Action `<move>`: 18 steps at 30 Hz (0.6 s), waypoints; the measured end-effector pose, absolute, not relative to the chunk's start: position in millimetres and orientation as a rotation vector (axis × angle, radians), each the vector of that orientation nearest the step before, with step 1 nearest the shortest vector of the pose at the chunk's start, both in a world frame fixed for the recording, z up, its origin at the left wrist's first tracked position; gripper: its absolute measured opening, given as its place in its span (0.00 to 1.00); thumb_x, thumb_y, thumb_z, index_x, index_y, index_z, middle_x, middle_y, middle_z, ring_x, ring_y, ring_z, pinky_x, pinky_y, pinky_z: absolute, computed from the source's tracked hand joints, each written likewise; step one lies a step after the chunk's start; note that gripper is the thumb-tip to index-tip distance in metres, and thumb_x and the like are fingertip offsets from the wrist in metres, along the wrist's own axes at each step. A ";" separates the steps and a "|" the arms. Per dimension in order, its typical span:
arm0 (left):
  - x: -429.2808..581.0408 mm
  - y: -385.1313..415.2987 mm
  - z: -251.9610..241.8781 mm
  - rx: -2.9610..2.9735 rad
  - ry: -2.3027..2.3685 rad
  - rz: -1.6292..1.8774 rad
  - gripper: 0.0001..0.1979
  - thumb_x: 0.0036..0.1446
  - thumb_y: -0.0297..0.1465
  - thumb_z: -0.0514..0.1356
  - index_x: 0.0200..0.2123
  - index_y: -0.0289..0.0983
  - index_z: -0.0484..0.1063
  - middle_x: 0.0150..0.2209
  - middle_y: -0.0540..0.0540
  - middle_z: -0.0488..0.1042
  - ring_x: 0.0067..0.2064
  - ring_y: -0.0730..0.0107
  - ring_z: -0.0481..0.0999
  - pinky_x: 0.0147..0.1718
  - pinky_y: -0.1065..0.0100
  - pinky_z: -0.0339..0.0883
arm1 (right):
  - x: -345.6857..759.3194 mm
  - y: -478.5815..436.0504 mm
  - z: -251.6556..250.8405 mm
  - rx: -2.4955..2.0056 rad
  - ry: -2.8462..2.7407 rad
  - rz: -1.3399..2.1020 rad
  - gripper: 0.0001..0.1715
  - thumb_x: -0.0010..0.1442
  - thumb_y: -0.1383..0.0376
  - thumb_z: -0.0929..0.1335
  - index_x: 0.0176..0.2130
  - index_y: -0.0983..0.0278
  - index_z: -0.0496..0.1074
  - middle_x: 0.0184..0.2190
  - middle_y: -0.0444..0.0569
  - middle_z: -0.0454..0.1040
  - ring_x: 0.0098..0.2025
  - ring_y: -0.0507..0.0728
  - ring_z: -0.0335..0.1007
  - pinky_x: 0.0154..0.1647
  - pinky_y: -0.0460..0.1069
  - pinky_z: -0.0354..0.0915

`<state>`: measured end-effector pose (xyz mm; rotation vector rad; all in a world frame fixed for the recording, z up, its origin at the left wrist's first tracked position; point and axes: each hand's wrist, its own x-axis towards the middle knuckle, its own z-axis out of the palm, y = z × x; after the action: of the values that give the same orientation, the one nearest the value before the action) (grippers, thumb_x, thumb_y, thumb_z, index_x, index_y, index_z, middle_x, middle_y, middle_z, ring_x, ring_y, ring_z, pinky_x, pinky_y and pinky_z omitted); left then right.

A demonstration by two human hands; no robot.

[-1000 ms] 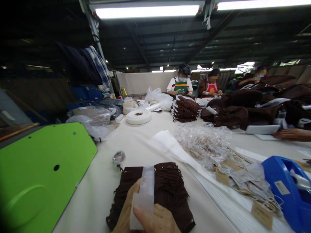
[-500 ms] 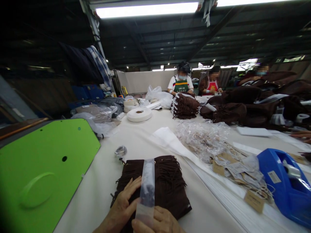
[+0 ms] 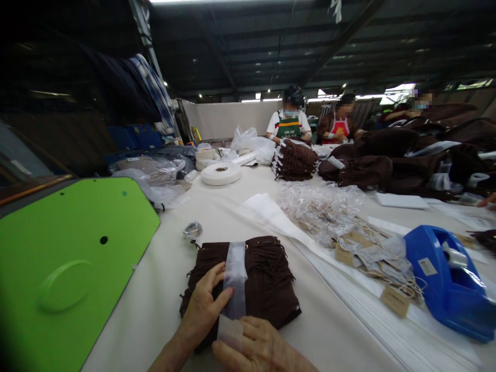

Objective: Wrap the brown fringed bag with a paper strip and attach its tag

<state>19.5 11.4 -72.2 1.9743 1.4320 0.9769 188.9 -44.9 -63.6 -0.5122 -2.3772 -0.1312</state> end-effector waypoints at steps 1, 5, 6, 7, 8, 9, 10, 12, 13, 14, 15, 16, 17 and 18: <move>18.3 8.7 -75.6 2.115 1.452 1.043 0.22 0.53 0.30 0.56 0.53 0.35 0.60 0.47 0.40 0.73 0.50 0.58 0.72 0.52 0.49 0.63 | 189.4 -45.1 -67.9 -0.500 -2.380 -0.136 0.13 0.64 0.71 0.58 0.47 0.68 0.66 0.33 0.47 0.78 0.38 0.52 0.73 0.42 0.47 0.68; 12.0 -3.0 -83.6 2.778 1.300 1.206 0.21 0.57 0.24 0.53 0.55 0.37 0.61 0.53 0.41 0.68 0.58 0.58 0.63 0.53 0.50 0.61 | 189.5 -48.3 -78.6 -0.484 -2.410 -0.135 0.10 0.63 0.69 0.61 0.44 0.66 0.68 0.31 0.46 0.78 0.39 0.53 0.72 0.42 0.47 0.68; 10.8 -5.5 -84.8 2.906 1.186 1.155 0.21 0.57 0.23 0.53 0.54 0.37 0.62 0.54 0.42 0.68 0.59 0.60 0.61 0.55 0.52 0.60 | 189.2 -49.5 -80.4 -0.486 -2.416 -0.124 0.10 0.63 0.69 0.61 0.43 0.66 0.69 0.32 0.46 0.78 0.39 0.53 0.72 0.42 0.47 0.68; 9.8 -7.7 -86.0 2.999 1.073 1.091 0.20 0.57 0.22 0.52 0.54 0.36 0.63 0.54 0.43 0.68 0.60 0.61 0.60 0.56 0.54 0.60 | 188.9 -51.0 -82.8 -0.486 -2.430 -0.107 0.09 0.63 0.69 0.62 0.43 0.65 0.69 0.34 0.45 0.78 0.39 0.53 0.72 0.43 0.47 0.68; 9.0 -9.6 -87.5 3.061 0.981 1.039 0.20 0.57 0.22 0.52 0.53 0.35 0.63 0.53 0.43 0.69 0.60 0.62 0.60 0.56 0.55 0.60 | 188.7 -53.0 -86.2 -0.495 -2.445 -0.087 0.09 0.63 0.68 0.61 0.43 0.65 0.69 0.35 0.45 0.77 0.40 0.53 0.72 0.43 0.47 0.68; 8.5 -11.2 -89.1 3.099 0.930 1.001 0.20 0.57 0.21 0.52 0.53 0.34 0.63 0.54 0.43 0.68 0.60 0.61 0.59 0.56 0.55 0.60 | 188.5 -55.5 -91.1 -0.523 -2.458 -0.057 0.10 0.64 0.67 0.61 0.43 0.64 0.69 0.35 0.46 0.77 0.40 0.52 0.71 0.42 0.46 0.68; 8.1 -12.4 -90.7 3.120 0.911 0.991 0.20 0.57 0.21 0.52 0.53 0.32 0.63 0.54 0.42 0.68 0.61 0.60 0.58 0.55 0.55 0.60 | 188.5 -58.7 -97.5 -0.566 -2.477 -0.012 0.11 0.65 0.66 0.60 0.43 0.64 0.69 0.35 0.46 0.77 0.39 0.51 0.71 0.42 0.45 0.68; 7.5 -13.4 -93.4 3.137 0.897 1.037 0.20 0.57 0.20 0.52 0.53 0.31 0.64 0.54 0.40 0.67 0.61 0.59 0.58 0.55 0.56 0.60 | 189.1 -66.9 -114.3 -0.654 -2.512 0.112 0.13 0.66 0.63 0.58 0.44 0.64 0.68 0.35 0.48 0.77 0.38 0.49 0.72 0.40 0.42 0.68; 7.2 -12.9 -94.1 3.143 0.879 1.065 0.19 0.57 0.20 0.52 0.53 0.31 0.64 0.54 0.40 0.68 0.61 0.59 0.58 0.56 0.58 0.59 | 189.7 -71.8 -123.7 -0.678 -2.510 0.168 0.15 0.67 0.62 0.56 0.45 0.64 0.68 0.36 0.48 0.77 0.38 0.49 0.72 0.40 0.41 0.67; 6.9 -11.8 -94.3 3.148 0.861 1.073 0.19 0.57 0.21 0.53 0.53 0.31 0.64 0.54 0.40 0.68 0.61 0.60 0.58 0.57 0.59 0.58 | 190.4 -77.2 -132.7 -0.689 -2.497 0.207 0.18 0.68 0.62 0.54 0.46 0.64 0.67 0.36 0.48 0.77 0.38 0.48 0.72 0.40 0.40 0.67; 6.6 -10.3 -94.0 3.158 0.836 1.063 0.19 0.57 0.21 0.53 0.53 0.31 0.64 0.54 0.40 0.67 0.61 0.61 0.58 0.58 0.60 0.56 | 191.3 -82.9 -140.6 -0.688 -2.478 0.226 0.21 0.69 0.62 0.51 0.47 0.65 0.67 0.37 0.49 0.77 0.38 0.48 0.72 0.41 0.40 0.67; 6.1 -8.6 -93.2 3.169 0.808 1.042 0.19 0.57 0.22 0.53 0.53 0.31 0.64 0.55 0.40 0.67 0.61 0.61 0.58 0.59 0.61 0.55 | 192.6 -89.0 -146.6 -0.688 -2.449 0.224 0.24 0.69 0.62 0.48 0.48 0.66 0.66 0.36 0.49 0.77 0.38 0.48 0.72 0.41 0.40 0.66; 5.5 -7.0 -92.3 3.180 0.783 1.013 0.20 0.58 0.24 0.53 0.54 0.30 0.63 0.55 0.40 0.66 0.61 0.61 0.58 0.59 0.61 0.53 | 194.4 -95.5 -150.2 -0.695 -2.415 0.205 0.27 0.69 0.62 0.46 0.48 0.67 0.66 0.36 0.49 0.77 0.38 0.48 0.72 0.41 0.40 0.66; 4.6 -5.6 -91.3 3.191 0.767 0.981 0.21 0.58 0.25 0.53 0.55 0.30 0.62 0.56 0.39 0.65 0.61 0.61 0.58 0.60 0.61 0.52 | 197.3 -102.3 -151.2 -0.709 -2.374 0.177 0.30 0.69 0.63 0.44 0.48 0.68 0.65 0.34 0.50 0.78 0.37 0.48 0.73 0.39 0.40 0.67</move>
<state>4.6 -5.6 -91.3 3.1906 0.7672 0.9814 197.3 -102.3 -151.2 -0.7089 -2.3738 0.1766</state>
